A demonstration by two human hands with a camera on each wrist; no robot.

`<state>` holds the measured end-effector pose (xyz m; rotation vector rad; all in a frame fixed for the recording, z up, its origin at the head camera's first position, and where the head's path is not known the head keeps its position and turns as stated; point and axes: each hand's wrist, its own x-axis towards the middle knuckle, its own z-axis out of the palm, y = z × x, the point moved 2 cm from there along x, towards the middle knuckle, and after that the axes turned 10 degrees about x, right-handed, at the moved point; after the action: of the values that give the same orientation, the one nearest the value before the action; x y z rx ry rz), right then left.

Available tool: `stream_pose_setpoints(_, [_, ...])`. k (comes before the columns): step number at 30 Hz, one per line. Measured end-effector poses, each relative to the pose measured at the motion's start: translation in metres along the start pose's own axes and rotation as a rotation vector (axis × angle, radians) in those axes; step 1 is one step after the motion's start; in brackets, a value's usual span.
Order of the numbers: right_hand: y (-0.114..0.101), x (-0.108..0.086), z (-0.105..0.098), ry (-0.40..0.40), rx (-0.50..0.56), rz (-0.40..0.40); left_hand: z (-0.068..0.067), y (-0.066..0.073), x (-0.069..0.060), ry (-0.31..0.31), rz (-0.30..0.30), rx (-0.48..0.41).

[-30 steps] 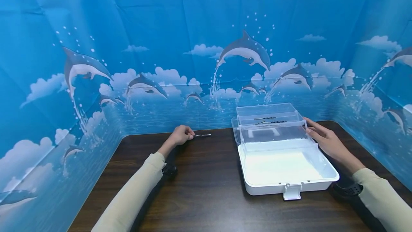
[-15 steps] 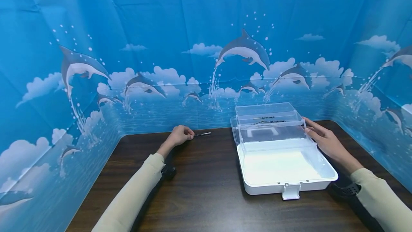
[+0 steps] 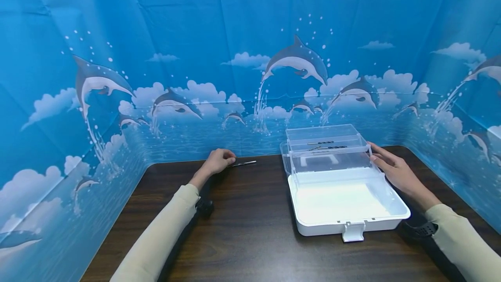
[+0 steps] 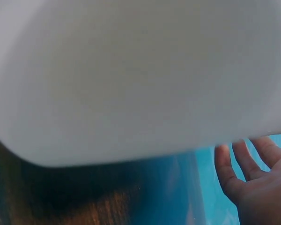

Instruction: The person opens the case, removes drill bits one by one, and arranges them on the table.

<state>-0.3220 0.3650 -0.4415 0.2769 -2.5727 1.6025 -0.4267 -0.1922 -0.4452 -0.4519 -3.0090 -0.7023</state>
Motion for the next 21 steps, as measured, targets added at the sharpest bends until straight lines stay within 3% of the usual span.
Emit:
stream_pose_setpoints(3, [0.001,0.000,0.000,0.016,-0.003,0.002,-0.006,0.008,0.002,0.015,0.013,-0.014])
stream_pose_setpoints(9, [0.001,-0.002,0.000,0.044,-0.001,0.019,-0.015,0.035,0.008,0.041,0.113,-0.008])
stream_pose_setpoints(21, [0.005,-0.001,0.004,0.053,0.005,0.027,-0.033,0.117,0.011,0.110,0.281,-0.014])
